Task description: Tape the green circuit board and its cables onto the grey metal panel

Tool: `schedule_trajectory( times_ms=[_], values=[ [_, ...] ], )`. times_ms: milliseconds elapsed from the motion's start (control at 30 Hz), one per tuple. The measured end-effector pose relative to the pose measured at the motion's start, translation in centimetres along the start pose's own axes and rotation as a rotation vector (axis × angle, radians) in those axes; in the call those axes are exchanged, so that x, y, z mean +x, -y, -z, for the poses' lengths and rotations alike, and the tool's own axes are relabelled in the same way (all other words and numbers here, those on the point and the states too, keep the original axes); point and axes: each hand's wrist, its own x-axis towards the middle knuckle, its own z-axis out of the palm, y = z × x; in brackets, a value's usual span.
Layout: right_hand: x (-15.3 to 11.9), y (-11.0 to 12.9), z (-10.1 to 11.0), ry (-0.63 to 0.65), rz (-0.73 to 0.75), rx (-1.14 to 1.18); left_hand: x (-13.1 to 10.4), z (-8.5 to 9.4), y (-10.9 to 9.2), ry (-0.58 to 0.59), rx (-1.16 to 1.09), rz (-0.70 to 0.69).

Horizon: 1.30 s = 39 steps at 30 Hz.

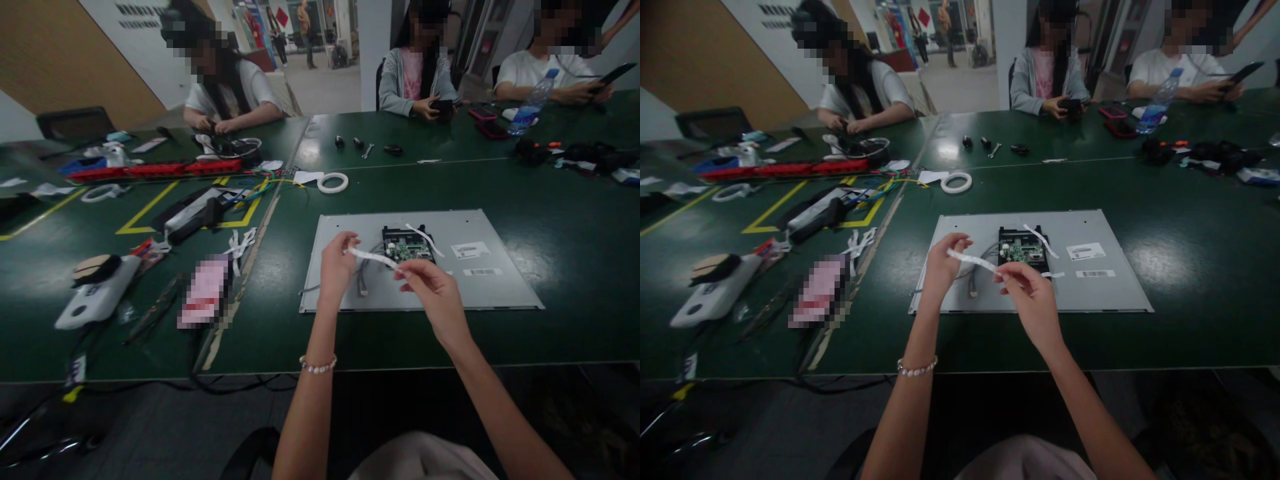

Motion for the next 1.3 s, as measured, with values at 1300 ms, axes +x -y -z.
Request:
schedule_trajectory(
  times_ms=[1300],
  values=[
    [-1.2, -2.5, 3.3, 0.267, -0.13, -0.406, -3.6, -2.7, -0.3, 0.263, 0.809, -0.103]
  ],
)
